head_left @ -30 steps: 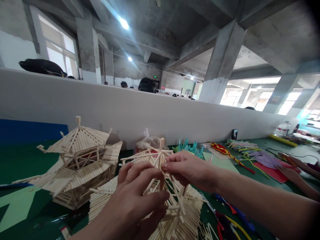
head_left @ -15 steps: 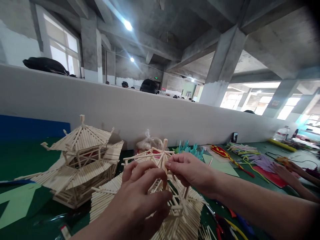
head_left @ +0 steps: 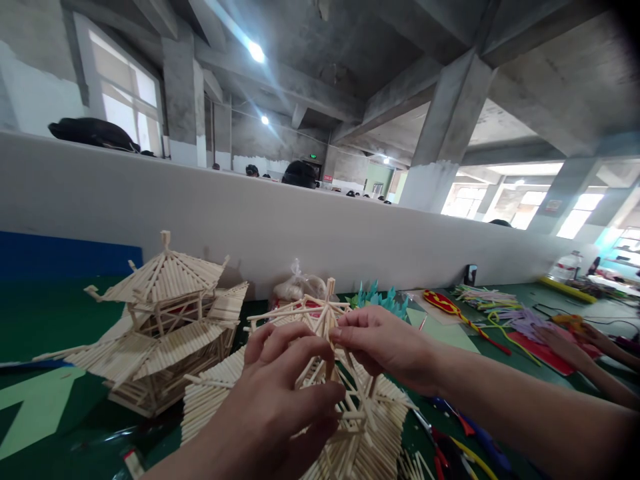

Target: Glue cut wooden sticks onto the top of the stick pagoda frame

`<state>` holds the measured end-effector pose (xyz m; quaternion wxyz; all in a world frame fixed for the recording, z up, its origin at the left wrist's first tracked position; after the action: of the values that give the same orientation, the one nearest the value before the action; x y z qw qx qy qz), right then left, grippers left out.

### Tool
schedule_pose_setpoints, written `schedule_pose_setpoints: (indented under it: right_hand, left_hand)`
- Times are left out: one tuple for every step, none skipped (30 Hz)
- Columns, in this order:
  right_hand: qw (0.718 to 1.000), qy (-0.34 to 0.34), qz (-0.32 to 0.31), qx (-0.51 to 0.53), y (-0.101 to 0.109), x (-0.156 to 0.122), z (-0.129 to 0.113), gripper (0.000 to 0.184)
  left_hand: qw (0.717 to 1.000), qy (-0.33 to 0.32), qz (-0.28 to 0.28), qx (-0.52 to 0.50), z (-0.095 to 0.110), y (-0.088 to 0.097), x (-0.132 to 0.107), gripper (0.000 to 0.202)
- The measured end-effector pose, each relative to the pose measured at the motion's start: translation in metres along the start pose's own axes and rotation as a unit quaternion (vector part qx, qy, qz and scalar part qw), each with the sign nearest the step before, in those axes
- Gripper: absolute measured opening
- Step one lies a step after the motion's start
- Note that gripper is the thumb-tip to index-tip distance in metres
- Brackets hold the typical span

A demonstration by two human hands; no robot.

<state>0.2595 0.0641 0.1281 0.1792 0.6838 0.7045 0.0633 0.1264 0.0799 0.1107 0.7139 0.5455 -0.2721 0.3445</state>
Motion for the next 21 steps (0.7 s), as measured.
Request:
schedule_pose_setpoints:
  right_hand:
    - [1.000,-0.002,-0.006,-0.003,0.0002,-0.0006,0.0004,0.021]
    - [1.000,-0.001,-0.009,-0.008,0.0006,-0.0010,0.0006,0.020]
    - [1.000,0.002,-0.010,-0.013,0.0011,-0.0014,0.0008,0.020]
    - [1.000,0.007,-0.010,-0.018,0.0015,-0.0016,0.0009,0.021]
    - [1.000,0.012,-0.010,-0.020,0.0018,-0.0017,0.0011,0.022]
    - [1.000,0.015,-0.008,-0.024,0.0022,-0.0016,0.0014,0.023]
    - [0.999,0.015,-0.003,-0.030,0.0027,-0.0014,0.0017,0.024]
    - [0.999,0.016,0.001,-0.038,0.0031,-0.0011,0.0018,0.024]
    - [0.999,0.016,0.005,-0.049,0.0035,-0.0009,0.0018,0.024]
    - [0.998,0.018,0.010,-0.063,0.0040,-0.0006,0.0013,0.024]
    - [0.997,0.020,0.014,-0.078,0.0043,-0.0005,0.0006,0.024]
    - [0.995,0.024,0.015,-0.091,0.0044,-0.0004,-0.0004,0.025]
    - [0.994,0.029,0.016,-0.102,0.0045,-0.0003,-0.0015,0.025]
    - [0.993,0.031,0.017,-0.113,0.0046,-0.0003,-0.0022,0.025]
    - [0.992,0.034,0.016,-0.121,0.0046,-0.0002,-0.0027,0.025]
    - [0.991,0.036,0.014,-0.128,0.0046,0.0001,-0.0027,0.023]
    - [0.990,0.038,0.011,-0.133,0.0046,0.0004,-0.0023,0.021]
    - [0.990,0.040,0.011,-0.135,0.0048,0.0010,-0.0016,0.020]
    - [0.990,0.042,0.010,-0.137,0.0050,0.0016,-0.0006,0.019]
    - [0.989,0.043,0.009,-0.139,0.0053,0.0024,0.0005,0.018]
    - [0.989,0.045,0.009,-0.140,0.0057,0.0031,0.0015,0.019]
  left_hand:
    - [1.000,-0.003,-0.002,0.002,0.0004,0.0004,-0.0002,0.017]
    - [1.000,-0.005,-0.007,0.006,0.0008,0.0008,-0.0006,0.019]
    - [1.000,-0.008,-0.013,0.010,0.0012,0.0012,-0.0010,0.021]
    - [1.000,-0.011,-0.020,0.016,0.0016,0.0013,-0.0015,0.023]
    - [0.999,-0.014,-0.026,0.023,0.0019,0.0015,-0.0021,0.025]
    - [0.999,-0.015,-0.030,0.032,0.0021,0.0015,-0.0027,0.026]
    - [0.999,-0.016,-0.033,0.041,0.0022,0.0014,-0.0034,0.025]
    - [0.998,-0.015,-0.035,0.049,0.0021,0.0012,-0.0041,0.024]
    - [0.998,-0.014,-0.037,0.057,0.0020,0.0010,-0.0047,0.024]
    - [0.997,-0.012,-0.038,0.064,0.0020,0.0007,-0.0051,0.024]
    - [0.997,-0.011,-0.039,0.070,0.0021,0.0007,-0.0053,0.025]
    - [0.996,-0.010,-0.040,0.075,0.0024,0.0008,-0.0052,0.026]
    - [0.996,-0.010,-0.043,0.076,0.0028,0.0010,-0.0050,0.026]
    - [0.996,-0.010,-0.045,0.078,0.0033,0.0015,-0.0046,0.025]
    - [0.996,-0.009,-0.048,0.080,0.0038,0.0021,-0.0040,0.025]
    - [0.995,-0.009,-0.053,0.084,0.0043,0.0025,-0.0035,0.024]
    - [0.994,-0.011,-0.061,0.090,0.0050,0.0027,-0.0030,0.024]
    - [0.993,-0.014,-0.066,0.096,0.0057,0.0027,-0.0027,0.024]
    - [0.992,-0.016,-0.067,0.103,0.0064,0.0028,-0.0025,0.025]
    - [0.992,-0.018,-0.066,0.106,0.0069,0.0028,-0.0023,0.025]
    - [0.992,-0.019,-0.061,0.107,0.0075,0.0028,-0.0023,0.025]
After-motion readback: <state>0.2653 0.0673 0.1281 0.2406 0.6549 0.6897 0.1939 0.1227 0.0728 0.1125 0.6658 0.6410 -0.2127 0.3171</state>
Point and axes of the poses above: each hand's wrist, its own x-axis towards the middle knuckle, its own y-axis out of the back of the hand, z = x × y, the point moved 4 cm from there along x, towards the middle knuckle, and after that the axes turned 8 degrees about -x, right-handed, at the moved point
